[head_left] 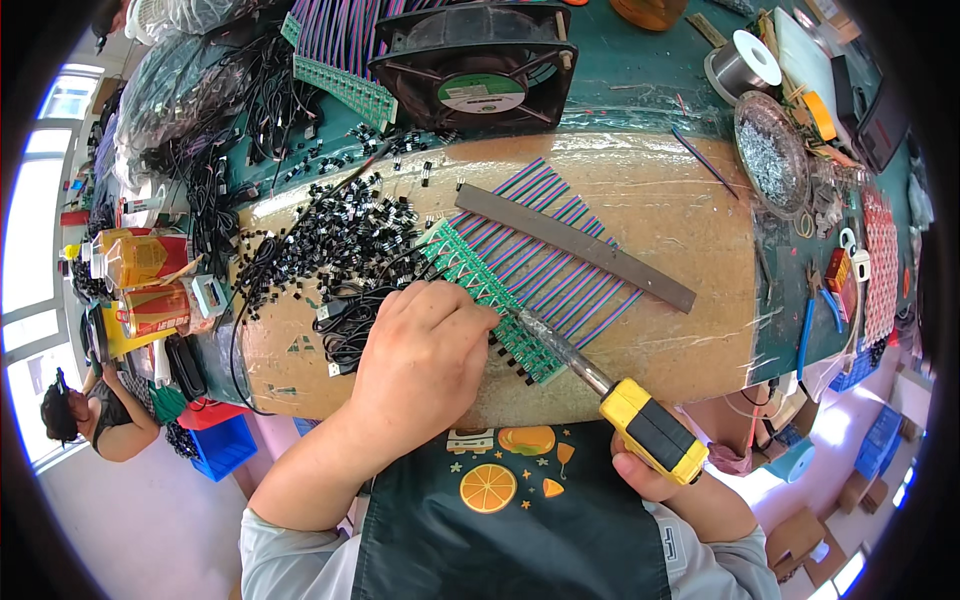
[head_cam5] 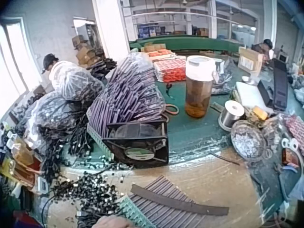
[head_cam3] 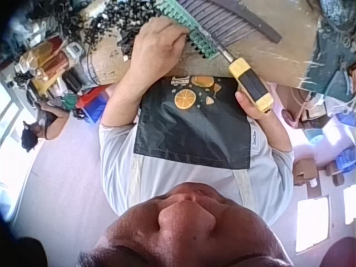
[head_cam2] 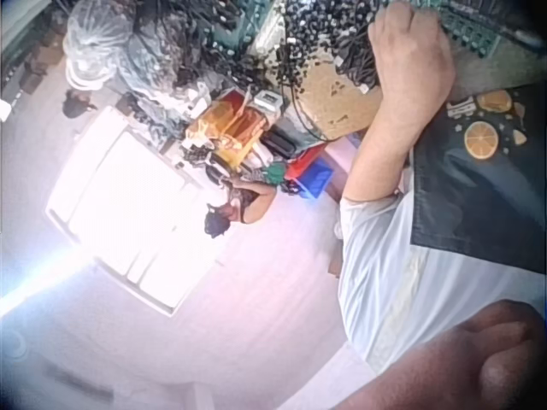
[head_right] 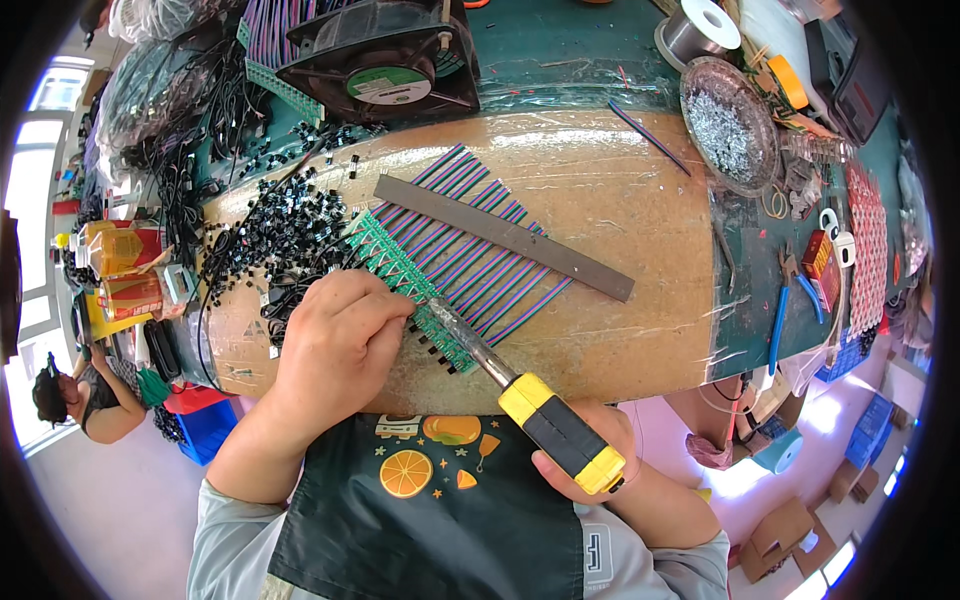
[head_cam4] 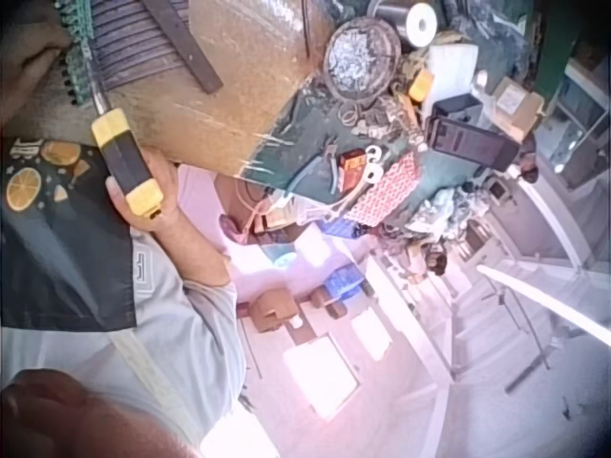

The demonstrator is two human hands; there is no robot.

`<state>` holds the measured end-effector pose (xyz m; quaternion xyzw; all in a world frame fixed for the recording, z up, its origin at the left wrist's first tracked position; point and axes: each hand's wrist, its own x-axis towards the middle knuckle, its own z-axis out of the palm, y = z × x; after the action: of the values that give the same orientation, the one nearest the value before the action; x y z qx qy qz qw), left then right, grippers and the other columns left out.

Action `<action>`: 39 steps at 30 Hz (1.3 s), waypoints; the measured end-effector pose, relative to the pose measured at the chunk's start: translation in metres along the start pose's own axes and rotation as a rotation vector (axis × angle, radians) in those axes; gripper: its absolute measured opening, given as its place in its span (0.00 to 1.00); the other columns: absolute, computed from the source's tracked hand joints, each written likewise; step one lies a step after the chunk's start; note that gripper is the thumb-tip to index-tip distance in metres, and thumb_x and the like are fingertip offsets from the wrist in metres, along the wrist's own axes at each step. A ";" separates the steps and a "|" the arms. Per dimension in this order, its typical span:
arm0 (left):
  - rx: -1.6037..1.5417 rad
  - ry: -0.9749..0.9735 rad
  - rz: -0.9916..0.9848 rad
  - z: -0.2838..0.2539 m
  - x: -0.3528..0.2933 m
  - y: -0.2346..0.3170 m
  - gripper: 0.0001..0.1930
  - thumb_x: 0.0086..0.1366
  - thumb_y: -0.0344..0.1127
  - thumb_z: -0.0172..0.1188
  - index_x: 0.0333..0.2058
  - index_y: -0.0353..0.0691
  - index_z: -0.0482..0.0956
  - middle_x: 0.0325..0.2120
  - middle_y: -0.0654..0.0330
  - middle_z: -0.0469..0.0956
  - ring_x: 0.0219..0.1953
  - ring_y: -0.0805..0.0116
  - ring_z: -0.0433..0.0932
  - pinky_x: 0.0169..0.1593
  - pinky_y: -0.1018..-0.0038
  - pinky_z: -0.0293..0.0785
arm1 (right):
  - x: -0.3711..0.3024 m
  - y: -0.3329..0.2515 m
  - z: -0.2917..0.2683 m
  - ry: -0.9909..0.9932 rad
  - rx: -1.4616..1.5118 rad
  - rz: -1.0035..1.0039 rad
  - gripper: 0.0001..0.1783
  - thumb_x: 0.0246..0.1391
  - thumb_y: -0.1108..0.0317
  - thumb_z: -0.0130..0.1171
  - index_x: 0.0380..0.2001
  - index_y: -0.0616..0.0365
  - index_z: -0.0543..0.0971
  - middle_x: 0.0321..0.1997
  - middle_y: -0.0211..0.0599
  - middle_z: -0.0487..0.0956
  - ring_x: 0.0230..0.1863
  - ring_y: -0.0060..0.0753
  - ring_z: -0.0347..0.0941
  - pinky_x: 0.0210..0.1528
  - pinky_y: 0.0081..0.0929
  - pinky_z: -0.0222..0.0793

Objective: The person attaches wires and electronic components onto a circuit board by hand and solders them into place using a soldering iron.

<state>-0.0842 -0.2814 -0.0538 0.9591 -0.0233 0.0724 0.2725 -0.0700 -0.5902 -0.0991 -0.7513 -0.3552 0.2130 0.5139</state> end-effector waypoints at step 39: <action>0.029 -0.138 0.094 -0.010 0.005 -0.002 0.11 0.49 0.21 0.64 0.34 0.39 0.81 0.31 0.58 0.76 0.36 0.55 0.77 0.42 0.63 0.73 | -0.016 0.001 -0.001 -0.018 0.157 0.151 0.21 0.48 0.63 0.67 0.44 0.63 0.79 0.35 0.41 0.80 0.31 0.43 0.79 0.34 0.31 0.75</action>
<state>-0.0801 -0.2747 -0.0457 0.9635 -0.0861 0.0191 0.2528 -0.0794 -0.6034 -0.1002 -0.7315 -0.2844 0.2848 0.5504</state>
